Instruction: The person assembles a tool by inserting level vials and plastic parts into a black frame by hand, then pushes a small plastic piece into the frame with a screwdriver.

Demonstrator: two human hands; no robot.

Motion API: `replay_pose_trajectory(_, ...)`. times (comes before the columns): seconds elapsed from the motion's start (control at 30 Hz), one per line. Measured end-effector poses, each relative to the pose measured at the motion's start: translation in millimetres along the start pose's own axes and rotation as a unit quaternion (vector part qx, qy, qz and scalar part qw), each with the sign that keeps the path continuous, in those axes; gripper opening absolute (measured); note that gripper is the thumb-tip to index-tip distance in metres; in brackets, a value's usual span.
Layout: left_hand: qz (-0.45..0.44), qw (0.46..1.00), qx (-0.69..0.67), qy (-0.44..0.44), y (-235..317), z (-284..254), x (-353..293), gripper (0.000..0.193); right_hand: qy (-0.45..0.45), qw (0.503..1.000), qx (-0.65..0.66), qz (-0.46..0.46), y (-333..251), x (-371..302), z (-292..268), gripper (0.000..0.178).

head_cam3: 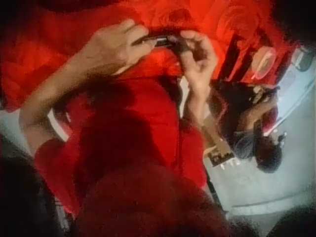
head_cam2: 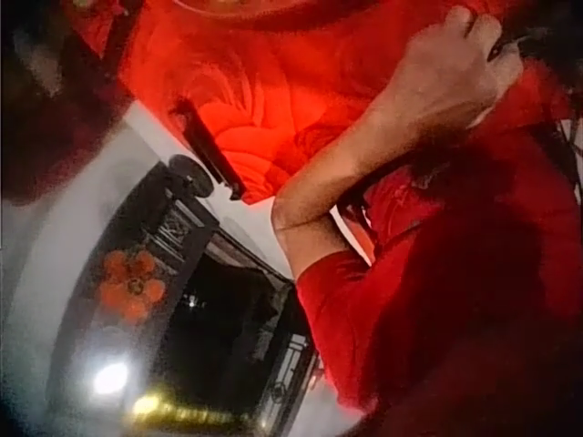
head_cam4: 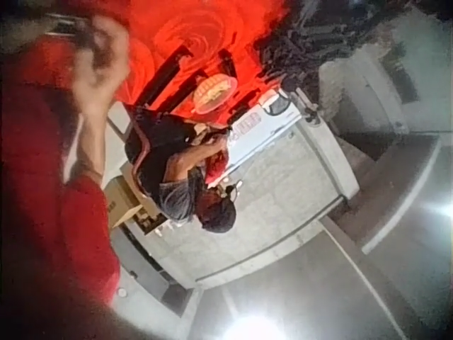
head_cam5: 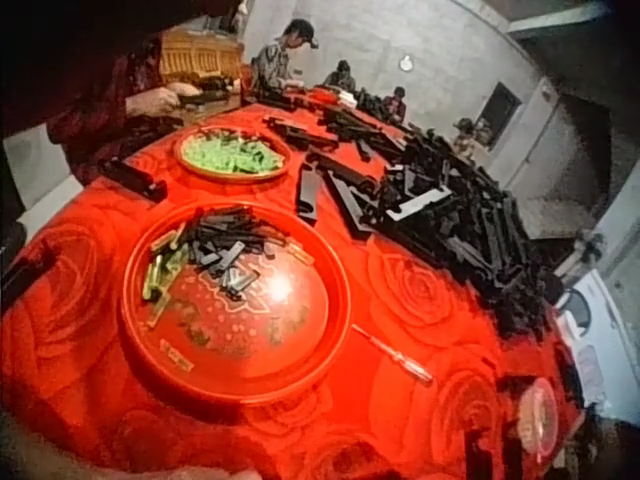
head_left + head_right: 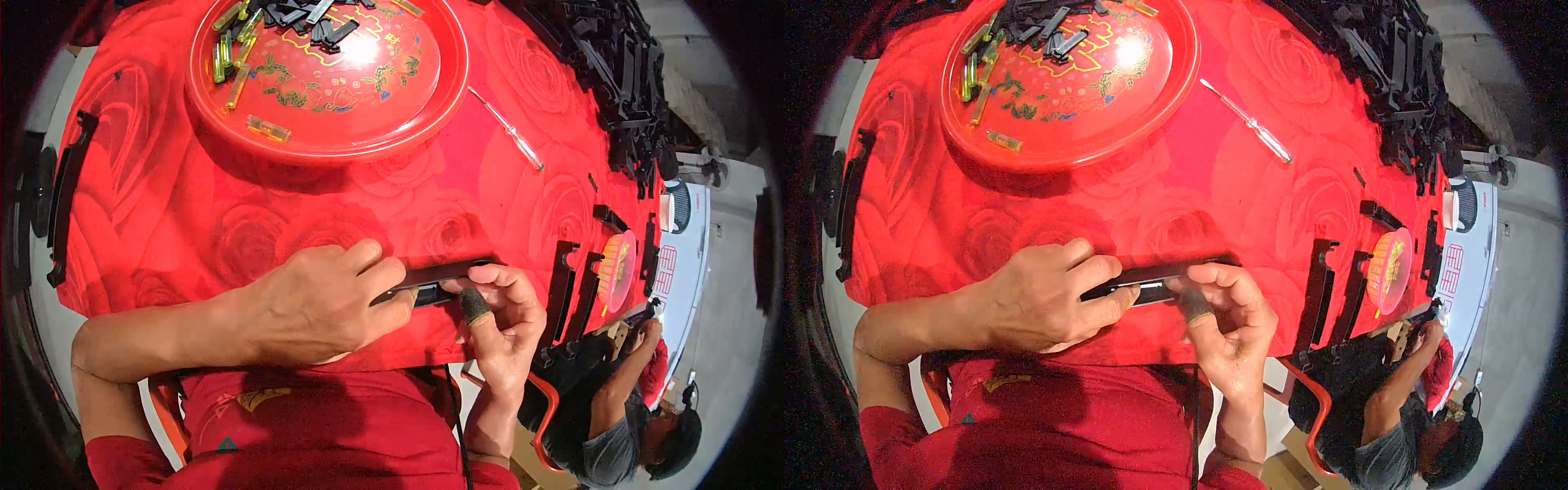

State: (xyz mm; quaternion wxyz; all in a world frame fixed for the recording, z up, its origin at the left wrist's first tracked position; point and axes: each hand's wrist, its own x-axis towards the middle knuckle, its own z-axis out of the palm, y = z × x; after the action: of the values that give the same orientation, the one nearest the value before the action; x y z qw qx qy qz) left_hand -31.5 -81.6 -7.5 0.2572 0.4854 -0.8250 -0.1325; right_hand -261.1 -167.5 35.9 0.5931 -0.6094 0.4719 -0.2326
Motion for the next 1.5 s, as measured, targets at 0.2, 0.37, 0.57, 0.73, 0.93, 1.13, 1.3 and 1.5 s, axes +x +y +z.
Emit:
replay_pose_trajectory(0.2,-0.003,1.000,0.011,0.024,2,2,0,0.023,0.045,0.977,-0.162,-0.131,0,2,-18,0.018)
replay_pose_trajectory(0.37,-0.013,0.999,0.023,0.033,4,3,-1,0.023,-0.063,0.914,-0.374,-0.143,-24,11,-21,0.016)
replay_pose_trajectory(0.57,-0.032,0.997,0.037,0.056,11,5,-1,0.022,-0.093,0.916,-0.386,-0.056,-38,17,-6,0.016)
replay_pose_trajectory(0.73,-0.038,0.996,0.044,0.061,17,7,-2,0.023,-0.145,0.900,-0.409,-0.028,-44,24,2,0.015)
replay_pose_trajectory(0.93,-0.015,0.996,0.038,0.078,16,7,-6,0.025,-0.067,0.934,-0.348,-0.051,-27,13,7,0.015)
replay_pose_trajectory(1.13,-0.017,0.999,-0.010,0.051,16,5,-15,0.024,-0.074,0.938,-0.336,-0.042,-23,11,6,0.015)
replay_pose_trajectory(1.3,-0.011,0.998,0.001,0.061,21,8,-14,0.023,-0.095,0.907,-0.400,-0.096,-35,10,9,0.016)
replay_pose_trajectory(1.5,-0.015,0.999,-0.031,0.042,19,3,-12,0.024,-0.114,0.898,-0.411,-0.109,-35,14,5,0.014)
